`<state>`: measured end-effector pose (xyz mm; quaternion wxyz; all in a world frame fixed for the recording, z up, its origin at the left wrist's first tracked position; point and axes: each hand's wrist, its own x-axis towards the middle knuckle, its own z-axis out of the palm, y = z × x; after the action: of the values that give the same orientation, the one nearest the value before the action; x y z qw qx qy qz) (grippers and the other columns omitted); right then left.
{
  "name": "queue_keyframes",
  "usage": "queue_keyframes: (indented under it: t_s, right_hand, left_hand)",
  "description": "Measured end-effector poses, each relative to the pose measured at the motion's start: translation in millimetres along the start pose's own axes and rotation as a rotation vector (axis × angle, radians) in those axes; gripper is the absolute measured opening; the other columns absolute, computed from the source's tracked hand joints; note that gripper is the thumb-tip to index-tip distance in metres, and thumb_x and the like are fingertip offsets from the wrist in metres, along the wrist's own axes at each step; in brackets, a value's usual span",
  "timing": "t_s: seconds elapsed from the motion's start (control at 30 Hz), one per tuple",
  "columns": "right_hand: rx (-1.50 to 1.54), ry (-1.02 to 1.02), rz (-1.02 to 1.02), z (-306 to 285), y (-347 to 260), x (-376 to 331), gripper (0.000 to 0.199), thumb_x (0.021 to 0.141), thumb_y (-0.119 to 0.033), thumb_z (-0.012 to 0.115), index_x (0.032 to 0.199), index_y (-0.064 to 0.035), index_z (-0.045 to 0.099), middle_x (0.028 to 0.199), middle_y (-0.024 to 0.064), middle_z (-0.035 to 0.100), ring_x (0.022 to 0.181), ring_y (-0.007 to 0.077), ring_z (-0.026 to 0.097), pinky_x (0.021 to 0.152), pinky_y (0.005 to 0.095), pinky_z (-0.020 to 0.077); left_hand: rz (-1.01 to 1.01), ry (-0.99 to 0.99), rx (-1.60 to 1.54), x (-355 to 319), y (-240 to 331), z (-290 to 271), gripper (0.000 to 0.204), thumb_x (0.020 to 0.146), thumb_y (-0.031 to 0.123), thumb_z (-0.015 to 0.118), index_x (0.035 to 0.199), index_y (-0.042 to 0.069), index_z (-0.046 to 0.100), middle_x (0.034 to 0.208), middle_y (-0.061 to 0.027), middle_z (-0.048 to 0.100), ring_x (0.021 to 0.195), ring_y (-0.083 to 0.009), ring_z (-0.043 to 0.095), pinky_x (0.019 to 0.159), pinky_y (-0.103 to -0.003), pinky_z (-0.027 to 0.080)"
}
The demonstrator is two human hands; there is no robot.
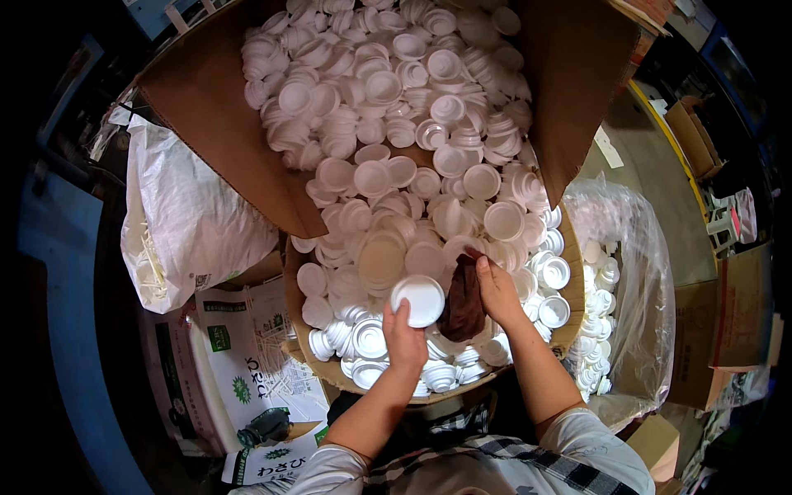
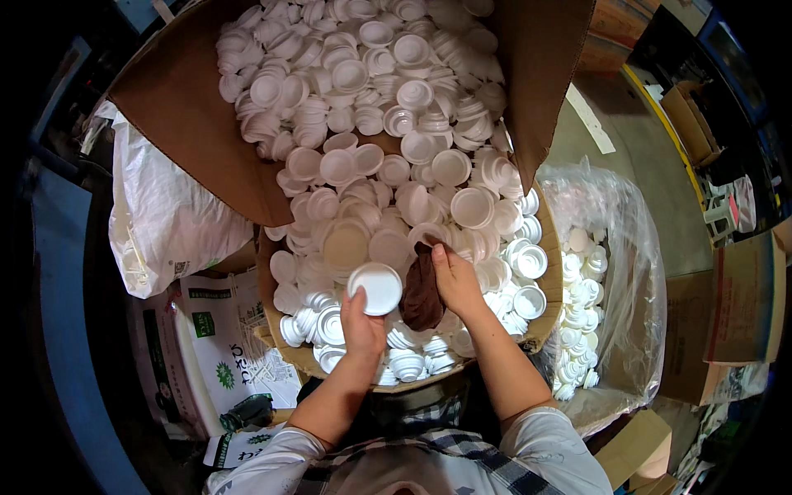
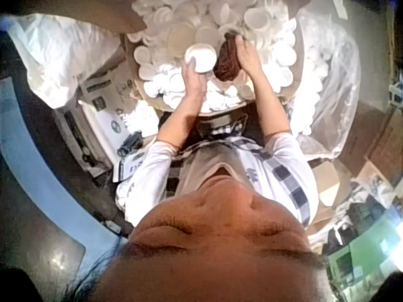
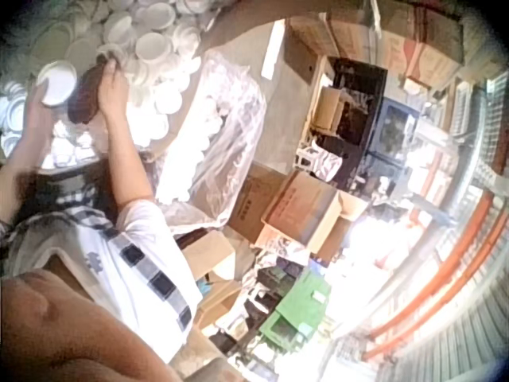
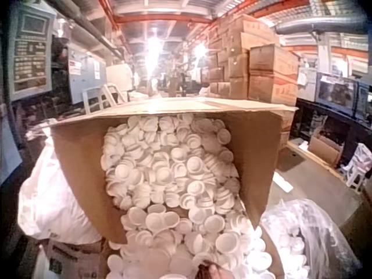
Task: The person sits on the floor and repeatedly picks up white plastic cup halves from a large cardboard box. They insert one half into another to form a complete cup, then place the assembled unit into a nearby plastic bag. The process is repeated continuously throughout the clip.
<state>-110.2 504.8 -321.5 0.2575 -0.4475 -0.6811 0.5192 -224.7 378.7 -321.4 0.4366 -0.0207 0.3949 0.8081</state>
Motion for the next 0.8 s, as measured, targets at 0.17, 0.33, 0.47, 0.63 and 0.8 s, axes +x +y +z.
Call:
queue_keyframes:
  t_s: [0.17, 0.33, 0.47, 0.63, 0.8]
  right_hand:
    - [-0.493, 0.386, -0.191, -16.6, -22.7, 5.3, 0.034, 0.084, -0.035, 0.053, 0.096, -0.0064, 0.066, 0.081, 0.0171, 0.062, 0.078, 0.0366, 0.057, 0.073, 0.0430, 0.0432]
    - [-0.570, 0.542, -0.161, -32.4, 7.1, 29.2, 0.034, 0.086, -0.036, 0.054, 0.108, -0.0122, 0.063, 0.125, 0.0175, 0.047, 0.118, 0.0380, 0.038, 0.095, 0.0469, 0.0322]
    - [-0.649, 0.405, -0.115, -28.3, 39.6, 39.2, 0.040, 0.085, -0.035, 0.054, 0.117, -0.0109, 0.058, 0.135, 0.0174, 0.038, 0.128, 0.0376, 0.028, 0.101, 0.0493, 0.0255]
    - [-0.506, 0.445, -0.265, -24.7, 38.4, 42.0, 0.047, 0.080, -0.022, 0.061, 0.121, -0.0013, 0.050, 0.124, 0.0181, 0.048, 0.117, 0.0339, 0.041, 0.097, 0.0444, 0.0318]
    - [-0.149, 0.571, -0.263, -11.5, 27.9, 43.7, 0.044, 0.072, -0.015, 0.069, 0.112, -0.0018, 0.056, 0.093, 0.0146, 0.061, 0.088, 0.0281, 0.057, 0.078, 0.0358, 0.0457]
  left_hand:
    - [-0.134, -0.097, -0.289, 9.5, 26.3, -1.7, 0.045, 0.093, 0.037, 0.039, 0.125, 0.004, 0.040, 0.123, -0.0161, 0.048, 0.111, -0.0287, 0.050, 0.088, -0.046, 0.044]
    - [-0.271, -0.264, -0.315, 9.5, 28.0, -7.5, 0.072, 0.088, 0.060, 0.032, 0.130, 0.002, 0.035, 0.126, -0.0182, 0.046, 0.109, -0.0346, 0.049, 0.088, -0.047, 0.042]
    - [-0.312, -0.347, -0.377, 8.2, 28.2, -8.4, 0.073, 0.087, 0.061, 0.032, 0.130, 0.002, 0.035, 0.128, -0.0184, 0.044, 0.109, -0.0340, 0.048, 0.089, -0.047, 0.040]
    - [-0.328, -0.336, -0.411, 6.9, 30.7, -8.6, 0.068, 0.089, 0.057, 0.031, 0.130, 0.003, 0.037, 0.129, -0.0163, 0.044, 0.113, -0.0321, 0.047, 0.093, -0.047, 0.039]
    - [-0.323, -0.311, -0.355, 3.2, 30.5, -3.9, 0.050, 0.095, 0.043, 0.029, 0.125, 0.005, 0.041, 0.123, -0.0122, 0.048, 0.114, -0.0271, 0.047, 0.097, -0.042, 0.038]
